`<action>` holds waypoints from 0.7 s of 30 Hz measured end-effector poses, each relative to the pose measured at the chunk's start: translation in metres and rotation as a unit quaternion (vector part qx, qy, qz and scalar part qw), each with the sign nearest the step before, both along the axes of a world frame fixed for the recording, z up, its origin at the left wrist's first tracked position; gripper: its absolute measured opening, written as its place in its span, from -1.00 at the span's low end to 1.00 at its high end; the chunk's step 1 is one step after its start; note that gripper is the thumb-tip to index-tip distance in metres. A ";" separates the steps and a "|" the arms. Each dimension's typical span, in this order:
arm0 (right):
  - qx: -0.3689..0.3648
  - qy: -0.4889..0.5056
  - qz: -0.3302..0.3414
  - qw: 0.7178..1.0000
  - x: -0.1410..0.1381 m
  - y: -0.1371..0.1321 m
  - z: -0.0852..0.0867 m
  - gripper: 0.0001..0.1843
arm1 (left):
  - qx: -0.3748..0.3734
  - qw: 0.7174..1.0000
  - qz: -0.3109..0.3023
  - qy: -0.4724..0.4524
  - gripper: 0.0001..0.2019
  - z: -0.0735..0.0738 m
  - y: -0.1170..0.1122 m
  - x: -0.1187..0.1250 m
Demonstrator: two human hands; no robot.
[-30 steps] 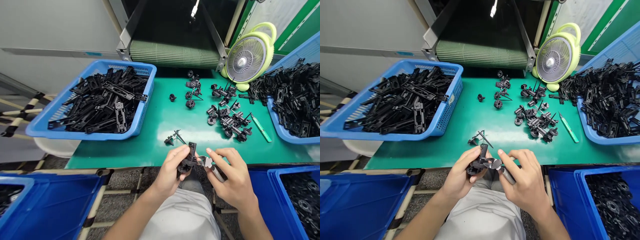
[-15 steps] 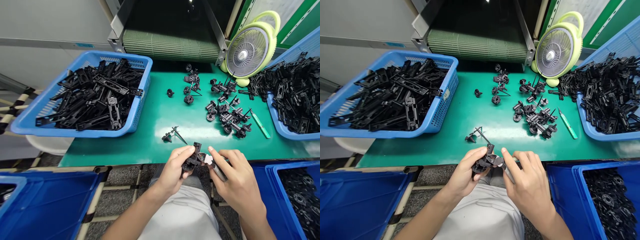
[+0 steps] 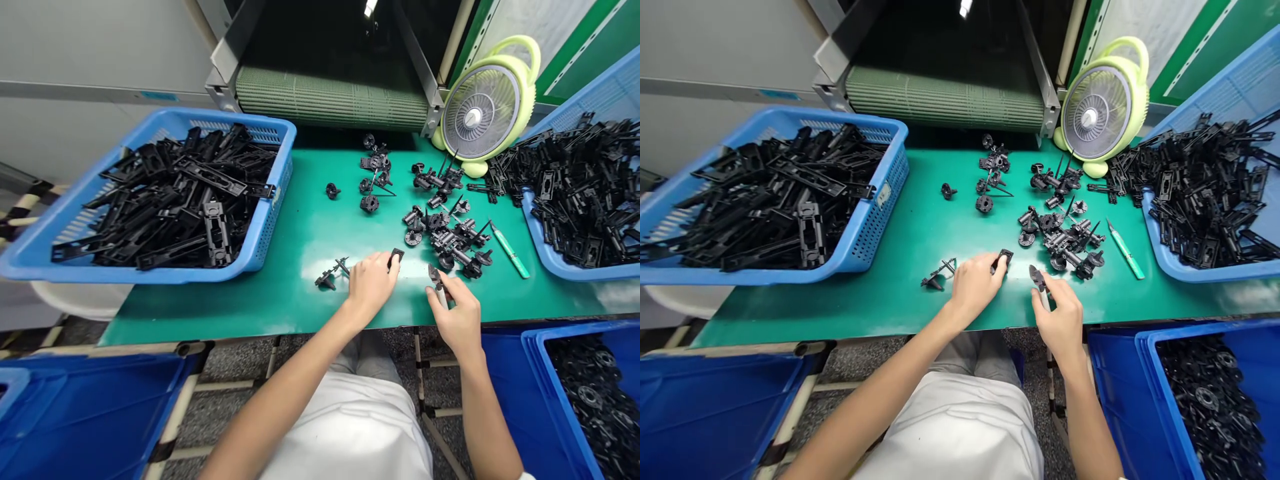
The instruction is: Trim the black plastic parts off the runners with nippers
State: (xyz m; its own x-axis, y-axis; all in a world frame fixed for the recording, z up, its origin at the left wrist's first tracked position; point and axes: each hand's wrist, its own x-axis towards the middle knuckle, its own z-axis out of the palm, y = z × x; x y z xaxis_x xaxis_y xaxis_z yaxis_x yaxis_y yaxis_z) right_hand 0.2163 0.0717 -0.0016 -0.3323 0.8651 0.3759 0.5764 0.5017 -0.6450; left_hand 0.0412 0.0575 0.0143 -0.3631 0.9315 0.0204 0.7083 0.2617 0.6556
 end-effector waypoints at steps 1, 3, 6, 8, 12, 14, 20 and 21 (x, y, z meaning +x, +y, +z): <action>-0.007 0.007 -0.015 1.000 0.000 0.001 -0.006 -0.66 | -0.011 0.999 -0.001 0.035 -0.68 -0.003 0.006 0.000; -0.015 0.000 -0.025 1.000 0.000 0.001 -0.013 -0.64 | 0.001 0.999 0.007 0.036 -0.66 -0.005 0.009 -0.003; -0.011 -0.013 -0.010 1.000 -0.001 -0.006 -0.013 -0.63 | 0.065 0.990 0.029 -0.118 -0.64 0.001 -0.004 -0.010; 0.002 -0.018 0.020 1.000 -0.003 -0.014 -0.006 -0.62 | 0.076 0.948 0.037 -0.307 -0.62 0.009 -0.019 -0.013; 0.038 -0.039 0.104 0.993 -0.009 -0.035 0.019 -0.52 | 0.063 0.807 0.044 -0.586 -0.55 0.029 -0.045 -0.007; 0.061 -0.054 0.129 0.988 -0.012 -0.044 0.030 -0.48 | 0.079 0.777 0.056 -0.622 -0.53 0.038 -0.052 0.000; 0.075 -0.056 0.140 0.986 -0.014 -0.060 0.050 -0.42 | 0.144 0.784 0.008 -0.604 -0.64 0.045 -0.060 0.009; 0.077 -0.057 0.140 0.986 -0.013 -0.062 0.052 -0.42 | 0.152 0.787 -0.002 -0.599 -0.66 0.045 -0.061 0.009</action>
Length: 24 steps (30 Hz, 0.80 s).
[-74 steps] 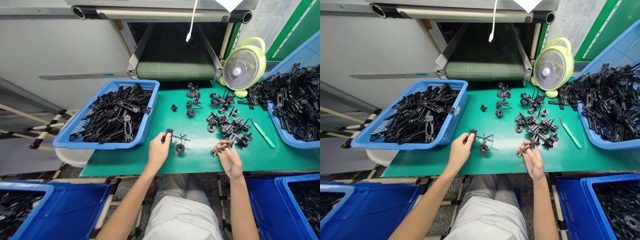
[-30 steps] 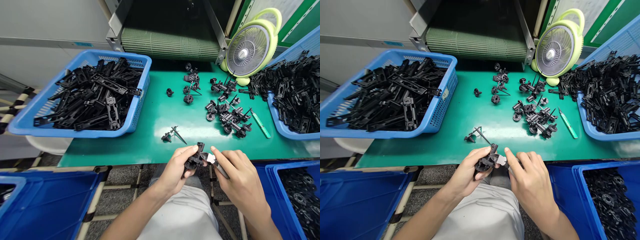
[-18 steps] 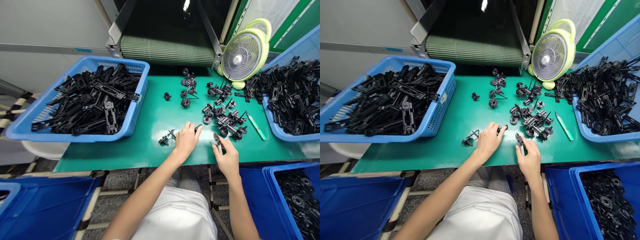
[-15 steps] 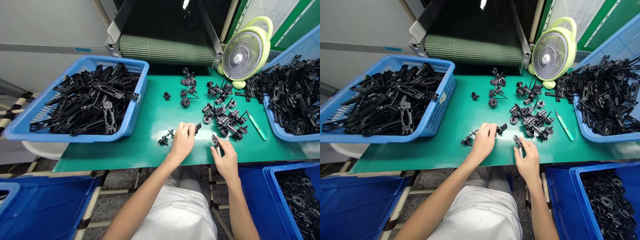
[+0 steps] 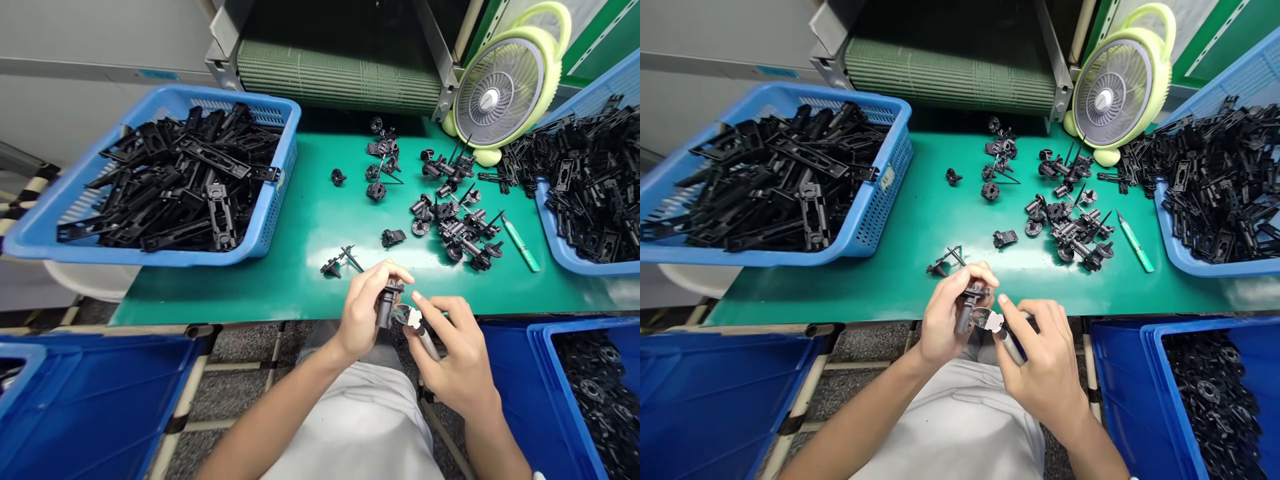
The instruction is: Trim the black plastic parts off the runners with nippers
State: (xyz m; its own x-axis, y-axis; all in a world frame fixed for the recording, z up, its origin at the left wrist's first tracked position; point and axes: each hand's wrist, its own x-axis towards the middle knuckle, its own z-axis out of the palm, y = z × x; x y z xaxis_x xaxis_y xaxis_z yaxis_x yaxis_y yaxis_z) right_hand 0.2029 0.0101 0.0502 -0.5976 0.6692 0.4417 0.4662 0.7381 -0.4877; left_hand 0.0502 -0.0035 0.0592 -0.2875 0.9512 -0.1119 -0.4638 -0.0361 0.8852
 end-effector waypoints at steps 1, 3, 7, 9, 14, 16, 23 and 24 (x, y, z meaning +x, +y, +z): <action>0.003 -0.003 0.001 1.000 0.001 -0.002 0.001 -0.42 | 0.006 1.000 -0.002 0.007 -0.66 0.000 -0.001 0.000; 0.010 -0.011 0.004 1.000 0.003 -0.004 0.002 -0.40 | 0.006 1.000 -0.004 0.022 -0.65 0.000 -0.004 -0.001; 0.013 -0.023 0.008 1.000 0.006 -0.008 0.004 -0.36 | 0.000 0.998 -0.010 0.058 -0.64 0.001 -0.008 -0.002; 0.008 -0.023 0.016 1.000 0.006 -0.009 0.004 -0.35 | 0.004 0.997 -0.015 0.072 -0.63 0.001 -0.009 -0.002; -0.004 -0.015 0.020 1.000 0.005 -0.011 0.007 -0.37 | 0.024 0.997 -0.018 0.075 -0.68 0.003 -0.011 -0.001; 0.001 -0.022 0.016 1.000 0.006 -0.012 0.009 -0.39 | 0.027 0.996 -0.017 0.079 -0.70 0.004 -0.012 -0.001; 0.028 -0.093 0.009 0.995 0.013 -0.013 0.020 -0.46 | 0.027 0.990 -0.032 0.137 -0.71 0.005 -0.014 -0.004; 0.030 -0.103 0.008 0.994 0.014 -0.014 0.022 -0.46 | 0.031 0.989 -0.037 0.143 -0.70 0.004 -0.014 -0.005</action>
State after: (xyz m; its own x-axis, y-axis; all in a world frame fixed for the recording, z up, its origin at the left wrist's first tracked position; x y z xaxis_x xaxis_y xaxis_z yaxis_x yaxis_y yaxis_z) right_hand 0.2171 -0.0035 0.0719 -0.6905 0.6348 0.3467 0.5393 0.7712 -0.3382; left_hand 0.0448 -0.0176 0.0637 -0.2292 0.9731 0.0231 -0.1985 -0.0700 0.9776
